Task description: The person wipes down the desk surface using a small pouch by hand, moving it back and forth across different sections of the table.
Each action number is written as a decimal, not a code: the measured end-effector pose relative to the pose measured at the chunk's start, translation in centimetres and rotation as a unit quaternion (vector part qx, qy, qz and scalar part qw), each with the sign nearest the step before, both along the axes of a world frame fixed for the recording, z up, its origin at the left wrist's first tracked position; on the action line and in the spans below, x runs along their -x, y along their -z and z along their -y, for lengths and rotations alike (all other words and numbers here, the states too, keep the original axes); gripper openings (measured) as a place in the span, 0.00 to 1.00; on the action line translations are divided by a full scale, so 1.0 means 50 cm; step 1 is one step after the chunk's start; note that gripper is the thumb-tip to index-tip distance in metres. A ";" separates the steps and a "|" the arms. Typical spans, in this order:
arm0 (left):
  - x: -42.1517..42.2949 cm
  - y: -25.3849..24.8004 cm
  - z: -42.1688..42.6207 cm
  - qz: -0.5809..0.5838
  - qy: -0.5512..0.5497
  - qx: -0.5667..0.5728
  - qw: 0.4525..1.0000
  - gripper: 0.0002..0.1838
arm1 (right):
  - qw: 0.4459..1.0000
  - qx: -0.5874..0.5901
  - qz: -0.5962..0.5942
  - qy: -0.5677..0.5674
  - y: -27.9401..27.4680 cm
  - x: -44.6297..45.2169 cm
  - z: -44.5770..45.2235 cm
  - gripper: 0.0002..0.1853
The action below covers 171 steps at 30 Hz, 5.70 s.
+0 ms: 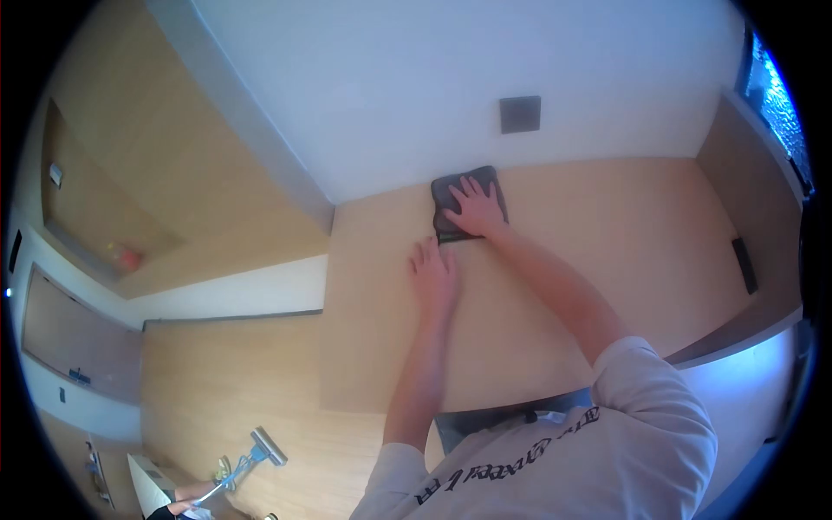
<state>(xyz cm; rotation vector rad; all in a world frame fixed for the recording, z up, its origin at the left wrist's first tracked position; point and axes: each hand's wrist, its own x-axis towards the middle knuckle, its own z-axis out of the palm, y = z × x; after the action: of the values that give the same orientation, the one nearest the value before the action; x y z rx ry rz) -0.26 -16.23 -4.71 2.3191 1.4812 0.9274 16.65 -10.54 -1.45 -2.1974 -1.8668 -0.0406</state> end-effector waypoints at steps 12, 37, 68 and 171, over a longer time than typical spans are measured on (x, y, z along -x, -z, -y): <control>-0.006 -0.006 -0.001 0.037 -0.003 -0.003 0.999 0.27 | 0.998 -0.053 0.027 -0.035 0.057 0.024 0.067 0.32; -0.006 0.042 -0.055 0.025 -0.015 -0.012 1.000 0.27 | 0.985 -0.042 0.065 -0.152 0.058 0.127 0.409 0.34; -0.010 -0.029 0.005 0.043 -0.007 0.018 0.999 0.30 | 0.999 -0.037 0.029 -0.020 0.032 0.010 -0.019 0.32; -0.014 -0.014 0.020 0.011 0.002 0.015 1.000 0.33 | 0.999 0.017 0.029 0.037 -0.016 -0.207 0.104 0.38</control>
<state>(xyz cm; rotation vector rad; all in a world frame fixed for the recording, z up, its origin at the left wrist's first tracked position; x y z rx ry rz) 0.43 -17.23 -4.03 2.2836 1.4709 0.9196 26.98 -15.72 -0.66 -2.3117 -1.8288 -0.0890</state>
